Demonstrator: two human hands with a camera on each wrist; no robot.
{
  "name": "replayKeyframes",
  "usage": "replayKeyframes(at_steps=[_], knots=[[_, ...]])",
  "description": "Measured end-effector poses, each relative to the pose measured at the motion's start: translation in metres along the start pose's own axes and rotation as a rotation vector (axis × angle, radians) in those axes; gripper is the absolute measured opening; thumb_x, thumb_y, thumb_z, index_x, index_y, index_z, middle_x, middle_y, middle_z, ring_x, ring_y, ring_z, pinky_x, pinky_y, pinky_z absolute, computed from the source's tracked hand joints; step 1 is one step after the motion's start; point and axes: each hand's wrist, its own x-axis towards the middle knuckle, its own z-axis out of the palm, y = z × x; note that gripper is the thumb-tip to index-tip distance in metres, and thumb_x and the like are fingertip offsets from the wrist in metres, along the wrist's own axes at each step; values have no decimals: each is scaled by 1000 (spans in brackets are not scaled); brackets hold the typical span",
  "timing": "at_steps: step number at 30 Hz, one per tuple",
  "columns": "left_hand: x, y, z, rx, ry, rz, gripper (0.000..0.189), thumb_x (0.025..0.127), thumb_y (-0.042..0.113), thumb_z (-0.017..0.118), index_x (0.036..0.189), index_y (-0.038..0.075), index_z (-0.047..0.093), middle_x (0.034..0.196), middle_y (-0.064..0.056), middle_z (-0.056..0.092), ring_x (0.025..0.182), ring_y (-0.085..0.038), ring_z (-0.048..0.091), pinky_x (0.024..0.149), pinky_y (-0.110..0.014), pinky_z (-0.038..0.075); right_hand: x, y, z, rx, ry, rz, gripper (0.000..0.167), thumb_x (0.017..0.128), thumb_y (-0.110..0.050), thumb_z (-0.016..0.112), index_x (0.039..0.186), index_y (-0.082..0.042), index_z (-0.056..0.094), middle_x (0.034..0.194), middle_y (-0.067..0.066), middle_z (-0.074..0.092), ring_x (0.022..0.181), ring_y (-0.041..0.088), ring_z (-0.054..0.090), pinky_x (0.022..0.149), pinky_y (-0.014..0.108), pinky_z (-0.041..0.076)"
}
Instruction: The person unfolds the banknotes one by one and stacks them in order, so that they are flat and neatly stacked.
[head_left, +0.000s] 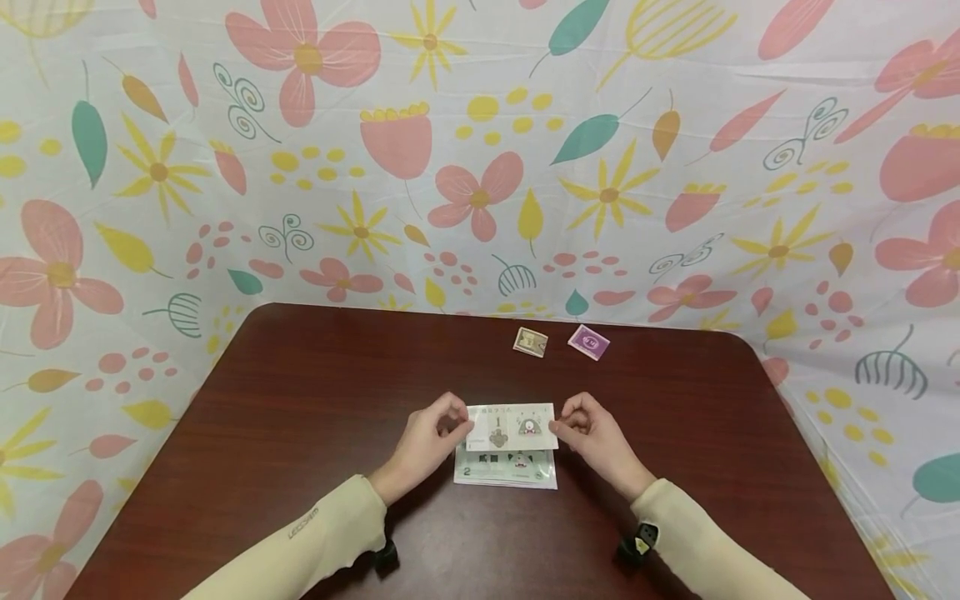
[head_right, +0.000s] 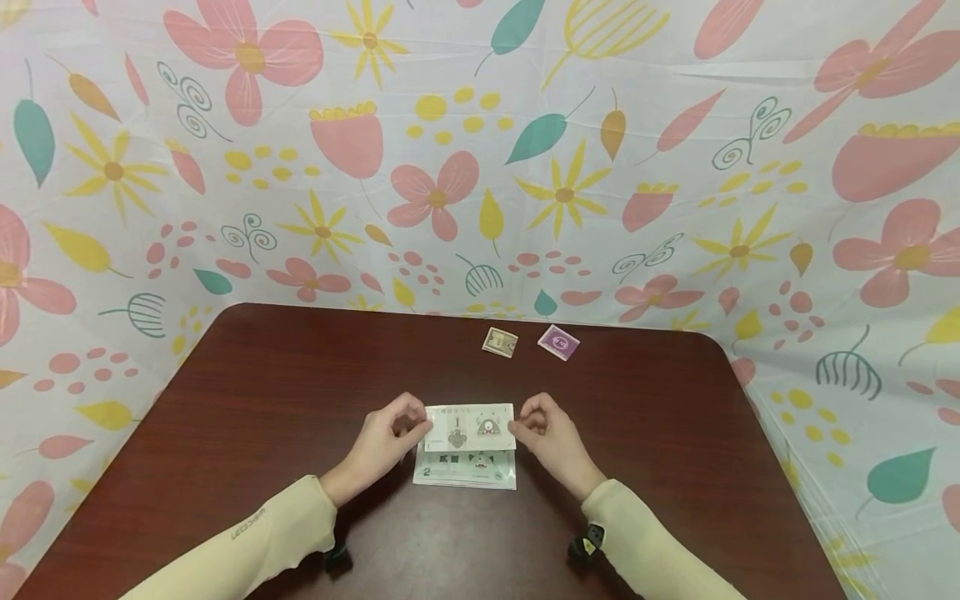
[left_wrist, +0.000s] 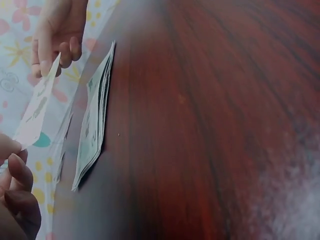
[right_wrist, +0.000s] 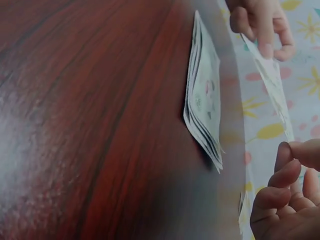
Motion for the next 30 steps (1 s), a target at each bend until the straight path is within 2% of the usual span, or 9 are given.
replayKeyframes(at_steps=[4, 7, 10, 16, 26, 30], knots=[[-1, 0, -1, 39, -48, 10, 5, 95, 10, 76, 96, 13, 73, 85, 8, 70, 71, -5, 58, 64, -23, 49, -4, 3, 1, -133, -15, -83, 15, 93, -3, 75, 95, -9, 61, 78, 2, 68, 65, 7, 56, 60, 23, 46], [-2, -1, -3, 77, -86, 19, 5, 94, 8, 76, 96, 12, 75, 86, 6, 72, 67, -3, 55, 62, -23, 48, -7, 4, 1, -249, -53, -141, 13, 93, -5, 76, 94, -15, 67, 80, -7, 68, 71, 5, 59, 64, 24, 48], [-3, -2, -5, 111, -143, 21, 8, 94, 6, 75, 96, 14, 76, 88, 5, 71, 61, -2, 52, 59, -23, 49, -9, 4, 2, -318, -108, -173, 12, 94, -6, 75, 94, -17, 69, 82, -10, 67, 74, 3, 60, 66, 24, 50], [-5, -5, -8, 142, -237, 10, 7, 94, 9, 74, 99, 14, 75, 87, 7, 66, 56, -3, 52, 58, -25, 50, -11, 5, 4, -346, -169, -186, 13, 95, -7, 74, 95, -18, 69, 82, -10, 66, 74, 3, 58, 67, 23, 50], [-8, -8, -6, 275, -262, 52, 8, 90, 10, 79, 95, 16, 75, 84, 11, 66, 71, -1, 56, 65, -24, 47, -13, 7, 9, -376, -229, -191, 11, 95, -6, 73, 94, -15, 67, 80, -10, 63, 72, 2, 55, 66, 23, 49], [-8, -8, -6, 313, -267, 47, 9, 89, 13, 79, 95, 18, 75, 83, 13, 65, 73, -2, 58, 66, -24, 47, -12, 9, 11, -387, -244, -181, 11, 96, -6, 72, 94, -16, 67, 80, -10, 62, 73, 2, 55, 65, 22, 49]])
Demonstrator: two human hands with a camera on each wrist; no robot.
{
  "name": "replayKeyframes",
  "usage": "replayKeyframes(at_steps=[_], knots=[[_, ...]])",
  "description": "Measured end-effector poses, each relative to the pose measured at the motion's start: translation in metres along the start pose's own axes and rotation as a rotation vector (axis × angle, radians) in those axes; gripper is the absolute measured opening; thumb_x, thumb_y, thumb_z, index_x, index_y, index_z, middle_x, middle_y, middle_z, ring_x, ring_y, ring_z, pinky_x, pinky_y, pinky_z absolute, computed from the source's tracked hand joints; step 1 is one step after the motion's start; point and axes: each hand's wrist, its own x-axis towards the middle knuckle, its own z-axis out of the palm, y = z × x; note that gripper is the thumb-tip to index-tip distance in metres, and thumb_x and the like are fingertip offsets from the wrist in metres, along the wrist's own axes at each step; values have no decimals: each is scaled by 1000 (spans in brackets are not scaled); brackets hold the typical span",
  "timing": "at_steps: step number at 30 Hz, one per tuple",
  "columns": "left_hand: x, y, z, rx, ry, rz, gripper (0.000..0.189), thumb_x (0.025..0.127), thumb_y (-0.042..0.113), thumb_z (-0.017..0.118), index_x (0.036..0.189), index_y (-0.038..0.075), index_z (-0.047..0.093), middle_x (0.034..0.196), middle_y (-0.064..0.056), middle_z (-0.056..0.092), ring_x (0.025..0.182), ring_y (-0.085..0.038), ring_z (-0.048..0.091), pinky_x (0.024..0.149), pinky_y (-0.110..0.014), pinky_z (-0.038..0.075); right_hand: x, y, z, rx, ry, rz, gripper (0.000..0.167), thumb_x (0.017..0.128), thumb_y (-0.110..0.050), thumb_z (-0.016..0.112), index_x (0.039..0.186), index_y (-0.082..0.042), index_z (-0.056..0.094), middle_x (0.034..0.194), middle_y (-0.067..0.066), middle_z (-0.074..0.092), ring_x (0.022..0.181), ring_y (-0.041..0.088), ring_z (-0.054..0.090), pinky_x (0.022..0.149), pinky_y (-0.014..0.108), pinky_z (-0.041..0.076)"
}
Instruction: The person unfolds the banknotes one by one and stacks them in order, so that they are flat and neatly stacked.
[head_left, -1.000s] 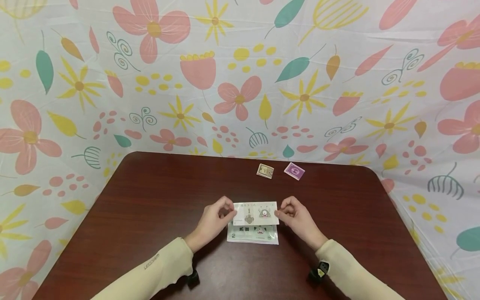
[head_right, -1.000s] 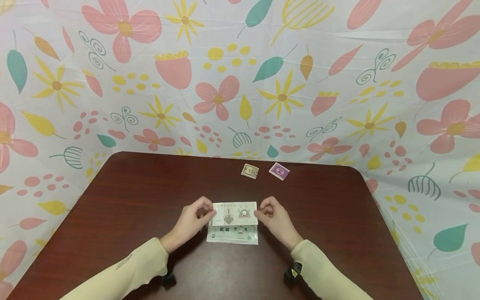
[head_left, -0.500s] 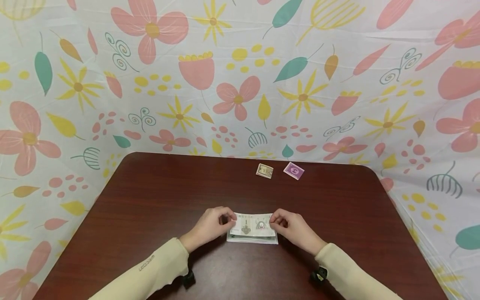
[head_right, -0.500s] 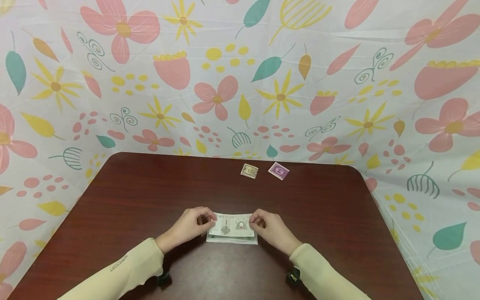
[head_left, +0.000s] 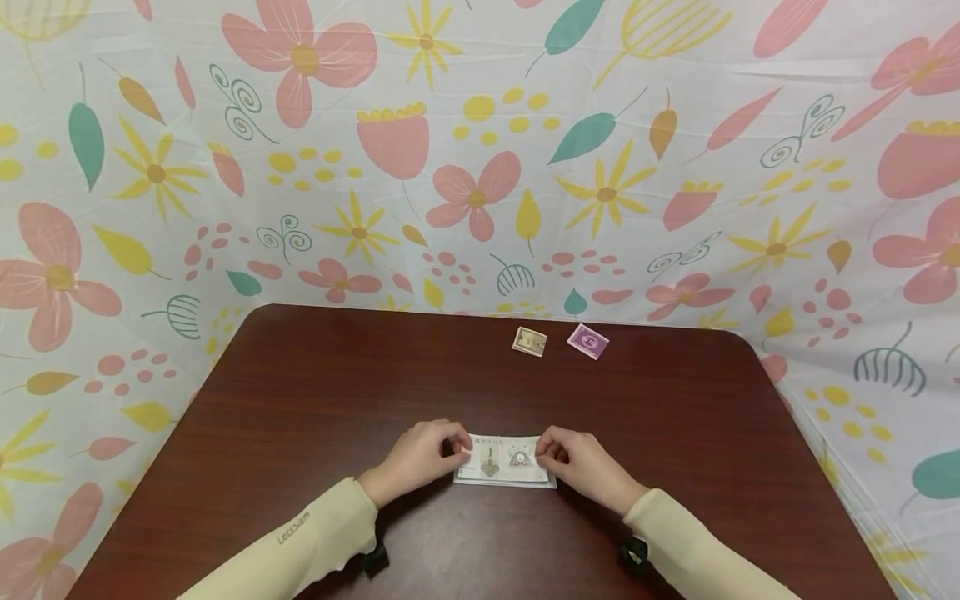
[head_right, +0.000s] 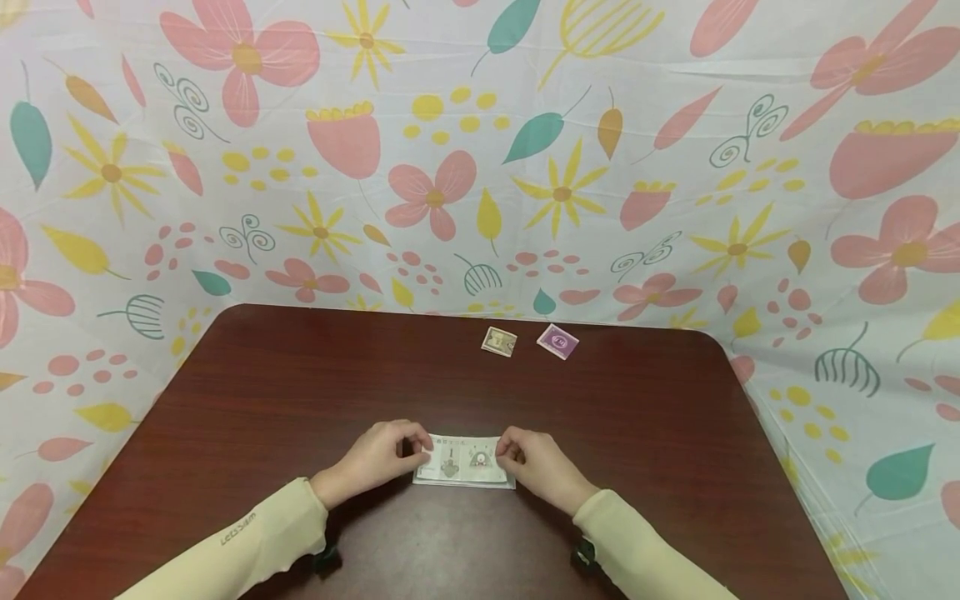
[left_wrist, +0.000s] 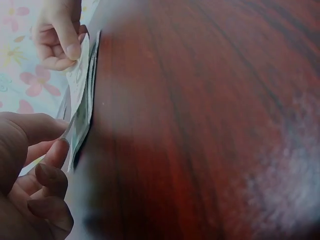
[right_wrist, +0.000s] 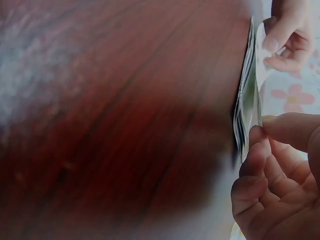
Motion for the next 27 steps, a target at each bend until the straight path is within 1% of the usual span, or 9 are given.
replayKeyframes(at_steps=[3, 10, 14, 21, 27], knots=[[-1, -1, 2, 26, 0, -8, 10, 89, 15, 80, 94, 20, 75, 83, 15, 64, 74, -3, 59, 66, -25, 47, 1, 1, 1, -7, -5, -3, 11, 95, -4, 72, 93, -14, 67, 80, -10, 63, 73, 1, 55, 66, 22, 49], [0, -3, 4, 54, 5, 18, 11, 89, 14, 81, 95, 19, 74, 84, 12, 66, 76, -5, 61, 65, -27, 48, 2, 0, 3, -35, -14, 4, 13, 94, -3, 72, 93, -15, 67, 78, -11, 62, 71, 0, 54, 65, 22, 48], [0, -4, 5, 76, 4, 9, 11, 89, 16, 81, 95, 21, 74, 84, 14, 65, 76, -3, 60, 65, -27, 48, 2, -1, 4, -48, -16, 12, 12, 94, -4, 72, 93, -14, 67, 77, -11, 61, 70, 0, 53, 64, 22, 48], [1, -4, 5, 105, -4, 36, 10, 90, 18, 81, 97, 20, 74, 84, 13, 64, 73, -4, 58, 63, -26, 47, 3, -2, 4, -71, -10, -25, 9, 94, -3, 74, 94, -11, 69, 75, -11, 59, 68, 0, 51, 62, 22, 46], [1, -4, 1, 106, -33, 31, 11, 90, 17, 82, 98, 20, 75, 86, 9, 63, 71, -5, 57, 61, -25, 46, 4, -2, 4, -132, -5, -48, 11, 92, -3, 75, 92, -13, 70, 73, -12, 56, 67, -2, 48, 61, 22, 45]])
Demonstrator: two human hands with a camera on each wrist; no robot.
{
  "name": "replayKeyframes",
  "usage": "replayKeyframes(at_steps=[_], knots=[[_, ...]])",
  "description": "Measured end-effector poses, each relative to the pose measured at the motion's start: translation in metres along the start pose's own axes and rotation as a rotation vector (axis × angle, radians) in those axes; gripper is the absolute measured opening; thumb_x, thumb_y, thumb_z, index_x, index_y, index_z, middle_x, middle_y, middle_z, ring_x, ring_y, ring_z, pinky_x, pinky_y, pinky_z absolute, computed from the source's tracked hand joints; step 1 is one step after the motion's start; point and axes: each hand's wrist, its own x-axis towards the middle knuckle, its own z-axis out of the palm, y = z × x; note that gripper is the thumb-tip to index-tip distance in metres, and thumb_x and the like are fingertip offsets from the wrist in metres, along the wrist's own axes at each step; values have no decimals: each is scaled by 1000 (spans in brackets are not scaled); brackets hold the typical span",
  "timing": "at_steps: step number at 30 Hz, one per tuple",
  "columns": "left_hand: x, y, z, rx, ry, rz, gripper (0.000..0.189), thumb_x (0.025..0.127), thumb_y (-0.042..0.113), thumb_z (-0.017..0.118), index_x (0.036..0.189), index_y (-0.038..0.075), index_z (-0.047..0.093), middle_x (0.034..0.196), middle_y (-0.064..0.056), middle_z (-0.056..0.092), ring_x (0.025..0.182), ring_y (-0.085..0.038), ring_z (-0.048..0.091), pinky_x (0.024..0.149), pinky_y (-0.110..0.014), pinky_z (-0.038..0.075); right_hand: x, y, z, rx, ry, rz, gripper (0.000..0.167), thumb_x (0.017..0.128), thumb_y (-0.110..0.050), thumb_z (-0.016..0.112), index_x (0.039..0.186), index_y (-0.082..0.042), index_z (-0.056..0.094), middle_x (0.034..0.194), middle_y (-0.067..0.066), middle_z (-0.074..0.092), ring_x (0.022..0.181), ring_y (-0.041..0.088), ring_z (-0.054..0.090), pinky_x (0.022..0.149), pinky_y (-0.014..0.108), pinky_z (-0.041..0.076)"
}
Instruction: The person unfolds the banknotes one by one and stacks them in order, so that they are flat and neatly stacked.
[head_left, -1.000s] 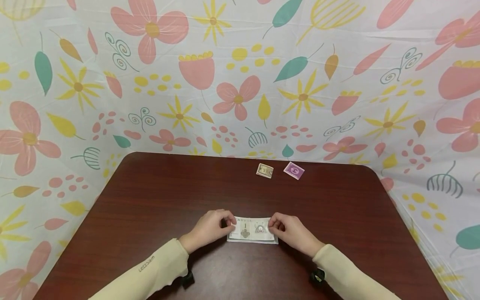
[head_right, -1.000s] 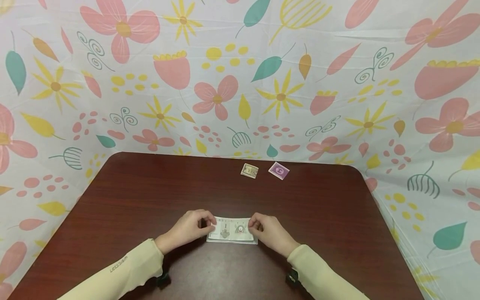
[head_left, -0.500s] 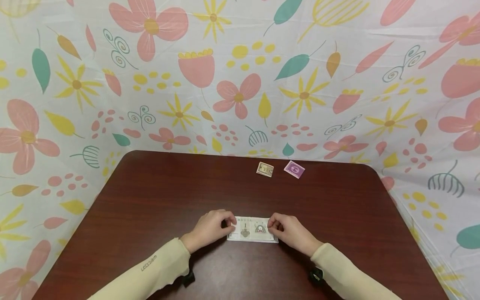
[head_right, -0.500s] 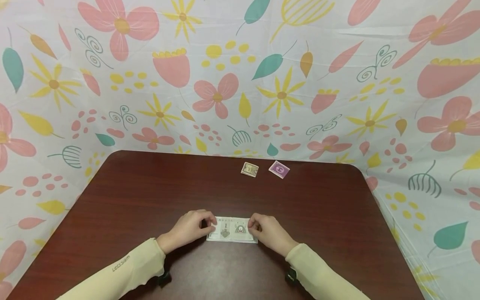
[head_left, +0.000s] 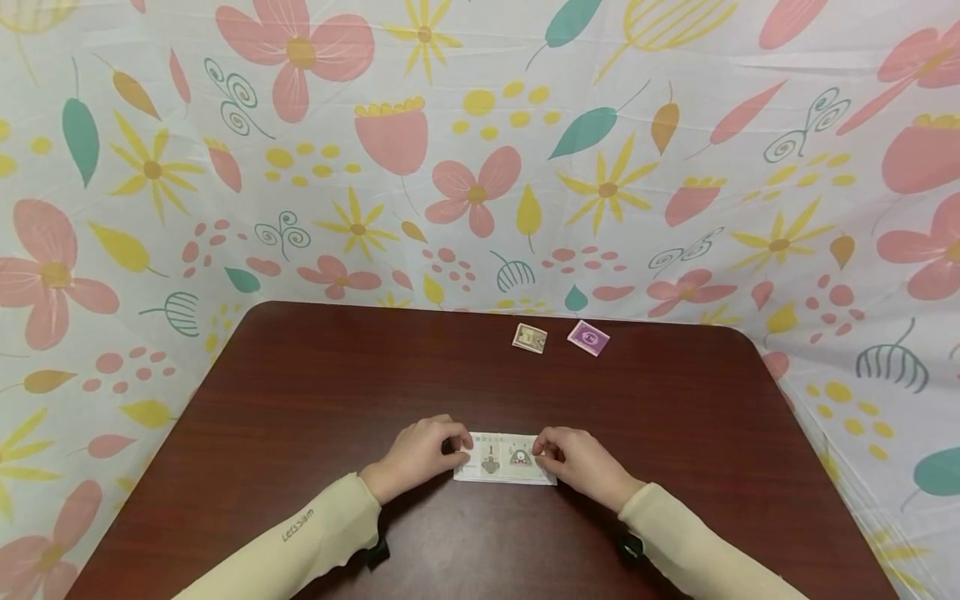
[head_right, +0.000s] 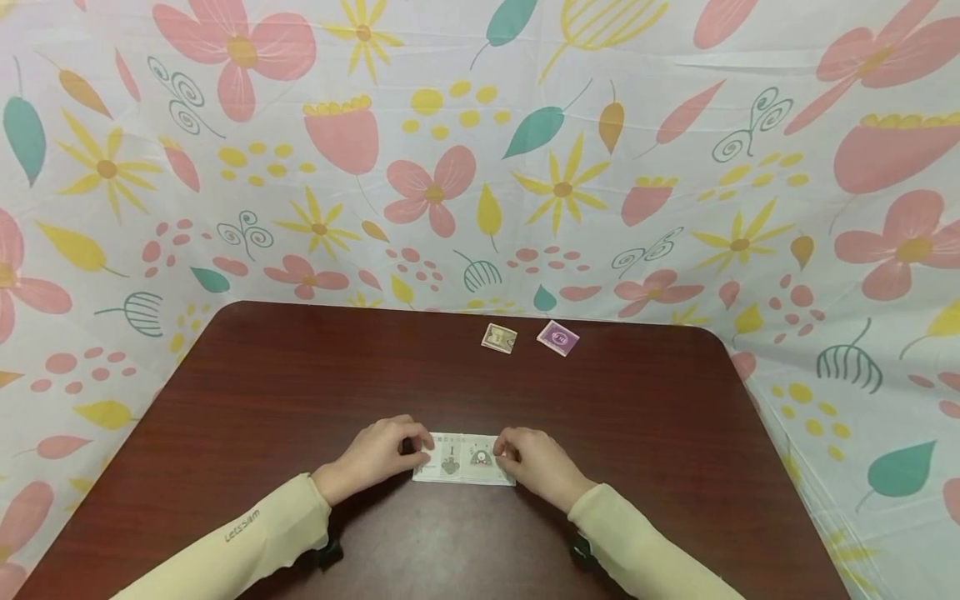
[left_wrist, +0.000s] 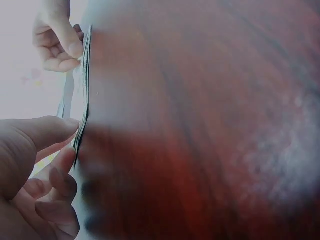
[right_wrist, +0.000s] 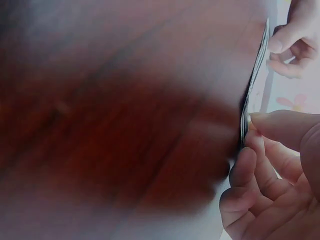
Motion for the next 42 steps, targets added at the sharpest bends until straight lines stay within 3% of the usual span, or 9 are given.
replayKeyframes(at_steps=[6, 13, 19, 27, 34, 42], knots=[[1, 0, -2, -1, -19, -14, 11, 91, 19, 81, 101, 20, 75, 90, 7, 64, 72, -6, 55, 61, -25, 45, 4, 3, -6, -17, -19, -29, 11, 91, -3, 76, 90, -13, 70, 75, -13, 56, 70, 0, 50, 63, 23, 46], [0, 1, -3, -7, -34, -18, 11, 92, 19, 80, 102, 20, 74, 90, 8, 63, 70, -4, 52, 61, -26, 44, 11, 18, -17, 7, -6, 54, 8, 93, -9, 75, 93, -16, 71, 77, -10, 58, 71, 4, 51, 65, 25, 45], [0, 0, -3, -16, -38, -21, 11, 93, 19, 80, 101, 22, 74, 90, 8, 62, 74, -9, 58, 63, -26, 46, 17, 39, -31, 21, 23, 118, 5, 96, -15, 76, 96, -13, 72, 80, -9, 62, 73, 7, 55, 68, 26, 47], [0, 0, -1, -20, -47, -22, 11, 93, 20, 80, 102, 22, 74, 90, 9, 62, 73, -6, 55, 63, -26, 45, 29, 68, -50, -6, 66, 196, 8, 99, -18, 72, 98, -10, 72, 81, -4, 66, 75, 13, 58, 72, 33, 50], [0, 1, -3, -29, -61, -22, 11, 94, 18, 79, 103, 21, 74, 92, 8, 63, 73, -3, 55, 64, -26, 46, 48, 97, -67, -54, 133, 218, 5, 98, -12, 71, 98, -8, 71, 82, 2, 69, 75, 16, 59, 73, 38, 49], [-1, 0, -3, -33, -70, -33, 12, 94, 17, 79, 104, 22, 74, 92, 8, 63, 73, -4, 55, 63, -25, 45, 71, 124, -87, -89, 194, 285, 15, 99, -16, 69, 105, -3, 68, 89, 12, 70, 78, 26, 60, 76, 43, 49]])
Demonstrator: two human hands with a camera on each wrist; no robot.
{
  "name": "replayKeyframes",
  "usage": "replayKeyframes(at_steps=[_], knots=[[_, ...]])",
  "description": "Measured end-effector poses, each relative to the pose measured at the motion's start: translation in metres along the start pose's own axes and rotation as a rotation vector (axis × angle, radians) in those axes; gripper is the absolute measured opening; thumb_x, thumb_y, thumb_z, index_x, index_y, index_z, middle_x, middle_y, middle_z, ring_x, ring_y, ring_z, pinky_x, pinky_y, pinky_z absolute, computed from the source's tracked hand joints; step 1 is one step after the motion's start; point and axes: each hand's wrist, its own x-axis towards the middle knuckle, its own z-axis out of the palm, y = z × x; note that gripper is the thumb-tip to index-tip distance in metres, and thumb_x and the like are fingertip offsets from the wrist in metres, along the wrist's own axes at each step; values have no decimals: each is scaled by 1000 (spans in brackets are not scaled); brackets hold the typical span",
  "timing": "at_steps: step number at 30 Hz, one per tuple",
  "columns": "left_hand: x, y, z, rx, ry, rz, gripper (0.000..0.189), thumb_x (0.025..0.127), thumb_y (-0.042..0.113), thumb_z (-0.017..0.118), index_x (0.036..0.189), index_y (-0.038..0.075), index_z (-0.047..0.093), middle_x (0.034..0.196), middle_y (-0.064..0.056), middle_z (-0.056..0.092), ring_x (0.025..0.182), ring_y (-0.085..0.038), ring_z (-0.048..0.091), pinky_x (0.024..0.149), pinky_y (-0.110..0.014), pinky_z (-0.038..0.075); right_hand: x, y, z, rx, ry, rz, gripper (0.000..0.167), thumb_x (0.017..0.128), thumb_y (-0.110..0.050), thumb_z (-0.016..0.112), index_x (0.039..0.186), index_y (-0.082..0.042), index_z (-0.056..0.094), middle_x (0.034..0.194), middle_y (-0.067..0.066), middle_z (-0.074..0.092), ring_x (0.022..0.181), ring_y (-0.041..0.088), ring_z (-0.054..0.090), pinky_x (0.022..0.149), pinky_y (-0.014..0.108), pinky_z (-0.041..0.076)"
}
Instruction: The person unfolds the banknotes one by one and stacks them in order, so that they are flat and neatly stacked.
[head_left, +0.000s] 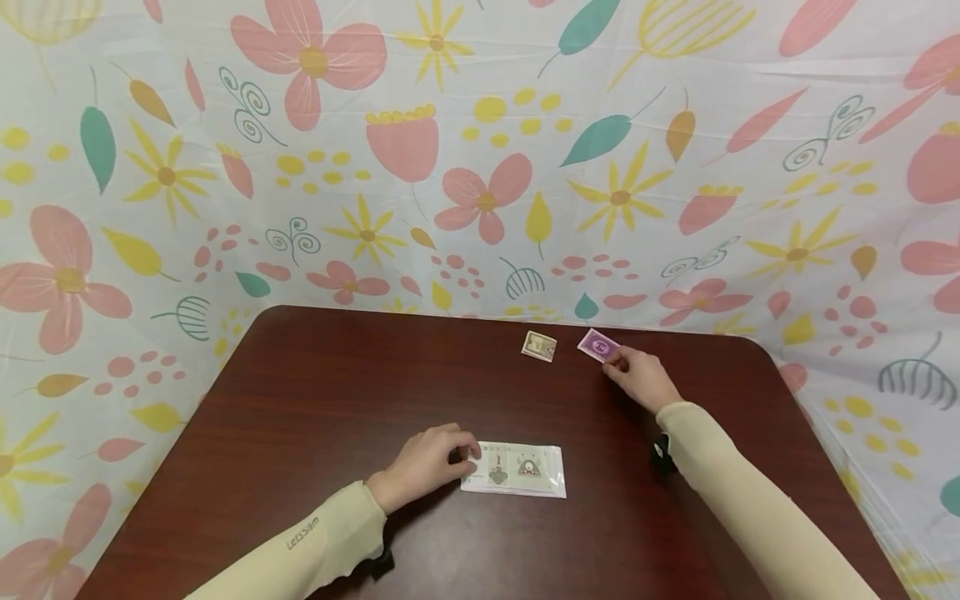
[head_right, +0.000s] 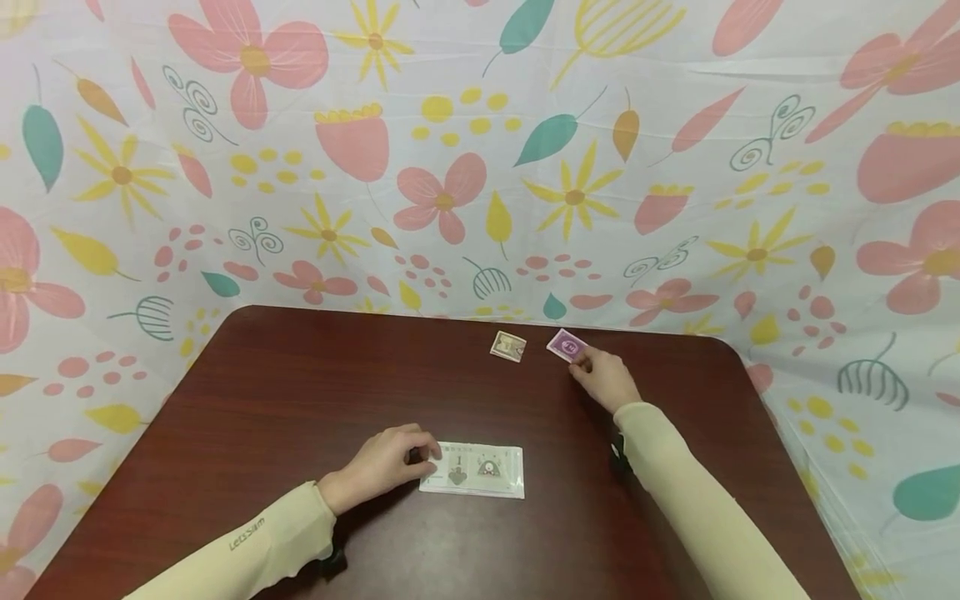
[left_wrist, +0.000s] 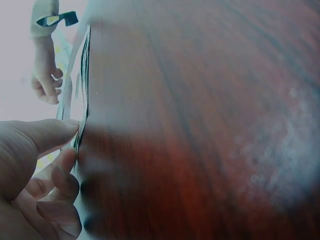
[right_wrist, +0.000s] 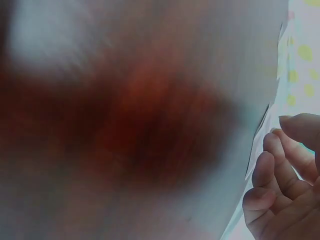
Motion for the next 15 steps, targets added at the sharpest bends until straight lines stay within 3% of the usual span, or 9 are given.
replayKeyframes(at_steps=[15], knots=[[2, -1, 0, 10, -15, -5, 11, 95, 19, 79, 104, 22, 74, 92, 9, 63, 72, -2, 53, 62, -25, 45, 21, 17, -2, -13, 25, 124, 37, 102, -30, 67, 124, 0, 62, 103, 20, 68, 87, 35, 63, 80, 54, 49]])
